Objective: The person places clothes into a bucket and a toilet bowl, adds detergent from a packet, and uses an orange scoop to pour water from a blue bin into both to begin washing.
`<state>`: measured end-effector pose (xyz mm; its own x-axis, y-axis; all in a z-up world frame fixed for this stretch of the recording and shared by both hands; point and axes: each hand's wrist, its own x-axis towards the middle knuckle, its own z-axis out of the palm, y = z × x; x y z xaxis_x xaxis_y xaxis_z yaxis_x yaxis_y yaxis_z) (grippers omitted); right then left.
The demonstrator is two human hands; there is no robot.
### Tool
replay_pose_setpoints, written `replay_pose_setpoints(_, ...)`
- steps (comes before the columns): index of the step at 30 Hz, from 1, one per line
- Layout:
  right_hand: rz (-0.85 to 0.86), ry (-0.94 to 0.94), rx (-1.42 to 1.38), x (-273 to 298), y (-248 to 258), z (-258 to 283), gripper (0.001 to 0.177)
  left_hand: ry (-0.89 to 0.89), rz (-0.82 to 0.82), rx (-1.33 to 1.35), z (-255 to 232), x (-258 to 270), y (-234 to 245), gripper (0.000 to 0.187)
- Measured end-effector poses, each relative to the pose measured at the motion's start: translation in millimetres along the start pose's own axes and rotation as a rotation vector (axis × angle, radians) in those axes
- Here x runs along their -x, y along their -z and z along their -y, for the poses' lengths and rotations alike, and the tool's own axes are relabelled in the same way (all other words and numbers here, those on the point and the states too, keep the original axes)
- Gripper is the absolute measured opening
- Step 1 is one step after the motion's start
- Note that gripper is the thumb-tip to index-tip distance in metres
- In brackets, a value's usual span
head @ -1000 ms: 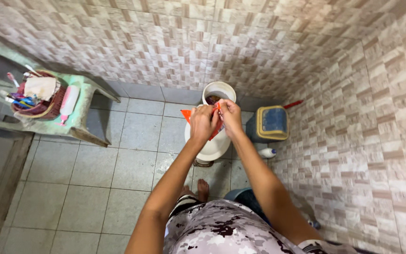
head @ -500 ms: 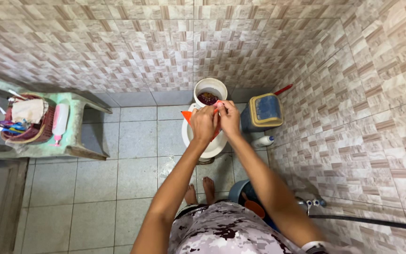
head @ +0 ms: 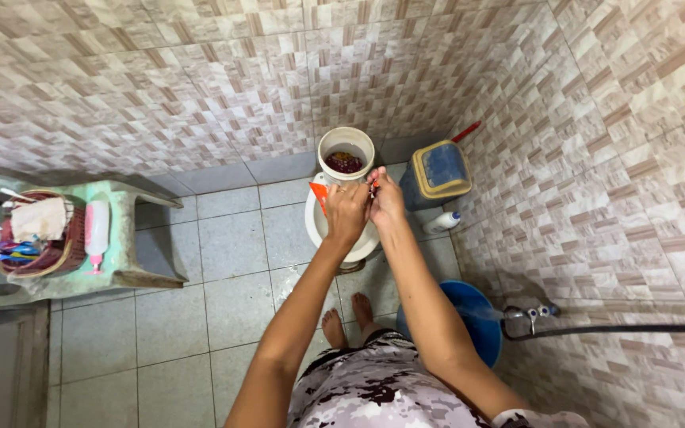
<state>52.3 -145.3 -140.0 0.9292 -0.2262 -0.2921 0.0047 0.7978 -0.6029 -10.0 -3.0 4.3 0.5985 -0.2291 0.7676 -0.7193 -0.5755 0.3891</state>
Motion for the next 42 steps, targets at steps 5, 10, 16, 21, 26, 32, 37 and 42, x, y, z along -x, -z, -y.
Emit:
replay_pose_setpoints(5,0.011,-0.032,-0.179,3,10,2,0.020,-0.031,0.032,0.071,5,8,4,0.015)
replay_pose_setpoints(10,0.051,-0.040,-0.234,9,7,6,0.011,-0.055,0.033,0.105,5,11,6,0.016)
replay_pose_setpoints(16,0.291,0.013,0.108,70,-37,46,0.040,-0.006,0.025,0.116,16,2,19,0.017)
replay_pose_setpoints(21,0.548,0.099,0.541,101,-66,76,0.050,0.139,0.081,0.183,19,3,21,0.016)
replay_pose_setpoints(26,0.500,0.280,0.881,84,-44,54,0.036,0.163,0.075,0.189,20,5,22,0.015)
replay_pose_setpoints(32,0.070,0.061,0.182,44,-6,1,0.020,0.113,0.090,0.058,8,12,3,0.006)
replay_pose_setpoints(37,-0.064,-0.050,-0.200,15,20,-13,0.022,-0.062,0.086,-0.035,5,23,0,0.006)
replay_pose_setpoints(42,-0.094,-0.120,-0.220,13,39,-15,0.029,-0.161,0.114,0.034,8,32,5,0.008)
